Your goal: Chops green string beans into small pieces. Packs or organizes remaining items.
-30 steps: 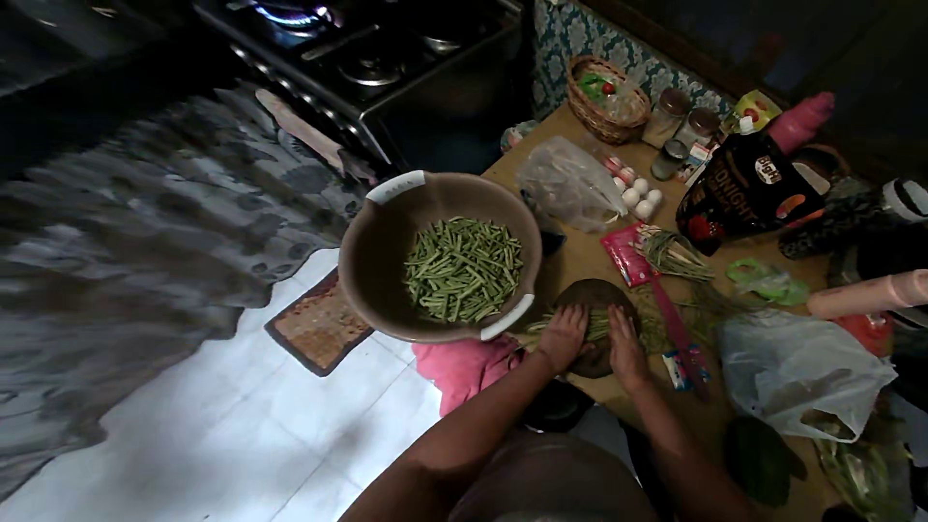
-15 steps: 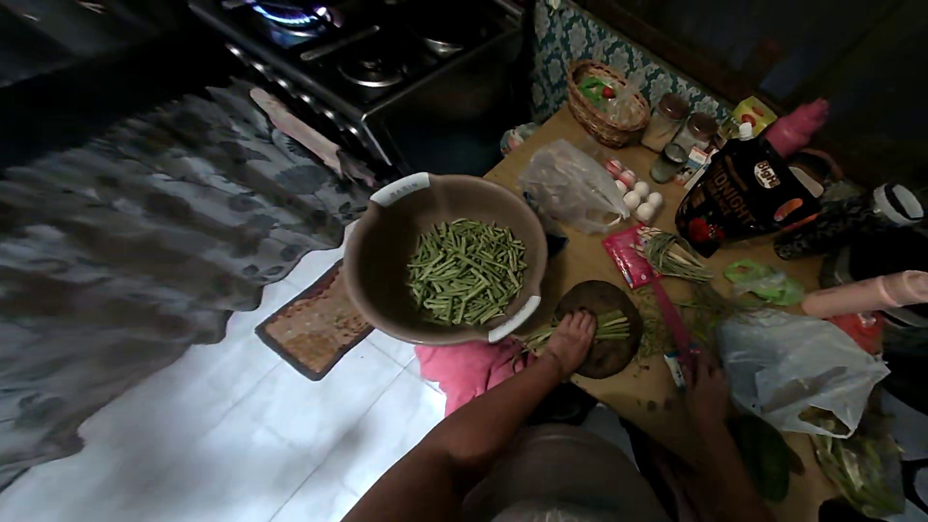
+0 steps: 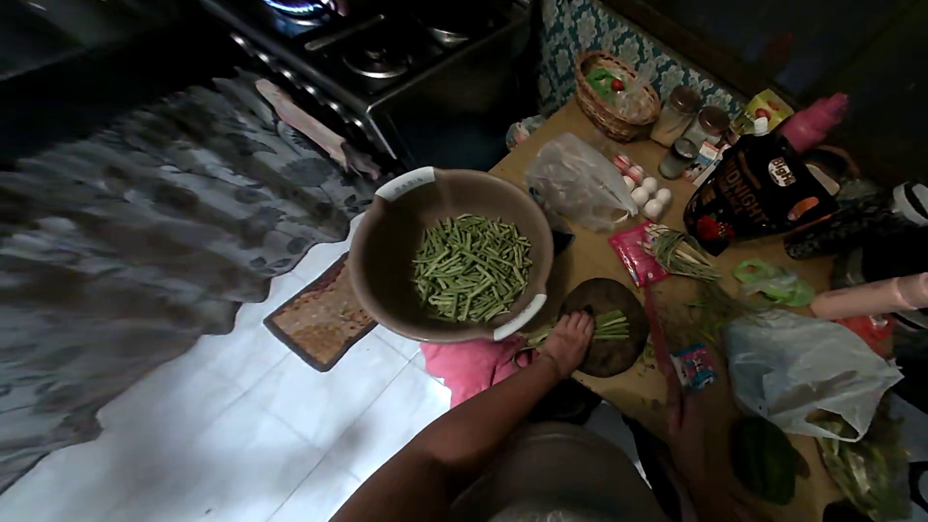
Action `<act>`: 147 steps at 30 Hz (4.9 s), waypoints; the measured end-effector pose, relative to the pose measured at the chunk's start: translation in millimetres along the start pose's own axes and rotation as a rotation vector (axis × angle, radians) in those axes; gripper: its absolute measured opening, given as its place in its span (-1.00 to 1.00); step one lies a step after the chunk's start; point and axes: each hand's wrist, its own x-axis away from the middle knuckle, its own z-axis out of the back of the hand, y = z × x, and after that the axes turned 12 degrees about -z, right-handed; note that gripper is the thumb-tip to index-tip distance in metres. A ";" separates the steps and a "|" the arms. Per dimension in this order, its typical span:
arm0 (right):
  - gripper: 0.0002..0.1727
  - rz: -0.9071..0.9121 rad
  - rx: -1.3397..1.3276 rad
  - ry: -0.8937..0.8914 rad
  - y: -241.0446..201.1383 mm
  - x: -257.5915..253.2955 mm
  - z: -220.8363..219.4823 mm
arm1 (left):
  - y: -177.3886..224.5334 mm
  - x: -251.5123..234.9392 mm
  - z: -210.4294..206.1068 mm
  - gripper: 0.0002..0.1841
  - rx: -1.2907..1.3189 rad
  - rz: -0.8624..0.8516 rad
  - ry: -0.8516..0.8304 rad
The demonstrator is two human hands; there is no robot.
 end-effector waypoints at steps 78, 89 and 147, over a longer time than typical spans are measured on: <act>-0.47 -0.264 0.706 -0.644 -151.4 -7.9 32.1 | -1.9 -4.8 7.3 -0.45 0.082 -0.023 -0.101; -0.51 -0.265 0.692 -0.619 -141.4 -11.5 8.5 | -2.7 -5.7 5.9 -0.47 0.045 -0.050 -0.105; -0.46 0.513 0.488 -0.158 -61.8 -134.2 -62.4 | -2.3 17.1 -5.8 -0.46 0.108 -0.003 -0.004</act>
